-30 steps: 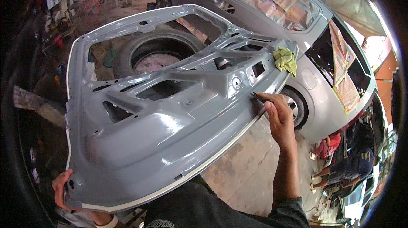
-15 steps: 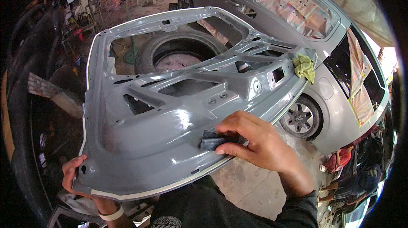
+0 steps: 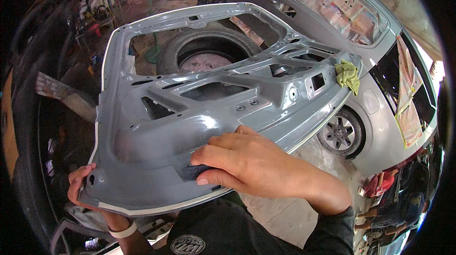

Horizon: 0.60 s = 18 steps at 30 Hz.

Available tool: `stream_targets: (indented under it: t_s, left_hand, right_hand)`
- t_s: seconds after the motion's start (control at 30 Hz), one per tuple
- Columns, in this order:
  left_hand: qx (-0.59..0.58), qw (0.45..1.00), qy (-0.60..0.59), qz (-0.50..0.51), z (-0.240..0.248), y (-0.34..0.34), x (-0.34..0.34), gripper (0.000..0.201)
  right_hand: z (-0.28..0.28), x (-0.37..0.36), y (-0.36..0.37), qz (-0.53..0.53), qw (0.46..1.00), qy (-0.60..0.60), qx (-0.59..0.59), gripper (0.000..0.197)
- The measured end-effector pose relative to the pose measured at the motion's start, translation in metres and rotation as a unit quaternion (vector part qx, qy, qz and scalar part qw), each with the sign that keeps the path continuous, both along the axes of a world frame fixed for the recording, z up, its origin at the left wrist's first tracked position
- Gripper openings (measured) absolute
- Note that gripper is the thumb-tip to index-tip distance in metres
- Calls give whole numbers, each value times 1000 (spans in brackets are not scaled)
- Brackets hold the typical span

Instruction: The person sands a detached gray car door panel using a sanding block and wipes it with a green cloth. The person repeatedly switches between sanding and wiping the surface of the door panel, which is resting on a stand in a workshop.

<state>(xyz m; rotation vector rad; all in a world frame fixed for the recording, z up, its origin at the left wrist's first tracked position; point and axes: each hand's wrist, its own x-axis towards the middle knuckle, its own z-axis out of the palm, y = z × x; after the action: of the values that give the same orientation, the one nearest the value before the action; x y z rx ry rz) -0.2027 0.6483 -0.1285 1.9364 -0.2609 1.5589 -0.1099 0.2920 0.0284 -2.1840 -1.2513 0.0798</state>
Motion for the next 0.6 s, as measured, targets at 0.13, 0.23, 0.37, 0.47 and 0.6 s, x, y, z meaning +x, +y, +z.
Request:
stream_targets:
  t_s: [0.13, 0.23, 0.37, 0.47, 0.6]
  left_hand:
    - [-20, 1000, -17, -16, -3, 3, 2, 52]
    - [-29, 999, 3, -15, -4, -2, -2, 58]
    - [-20, 999, 41, -22, 8, -8, -13, 58]
    - [1, 999, 39, -23, 12, -7, -11, 48]
    - [-14, 1000, 12, -4, 10, -18, 1, 48]
  right_hand:
    - [-5, 7, 4, 42, 999, 21, 24, 24]
    - [-4, 11, -4, 64, 997, 44, -7, 24]
    - [5, 24, -36, 22, 997, 36, -68, 28]
    - [13, 35, -74, -4, 989, 39, -143, 31]
    - [15, 37, -64, 36, 986, 61, -153, 29]
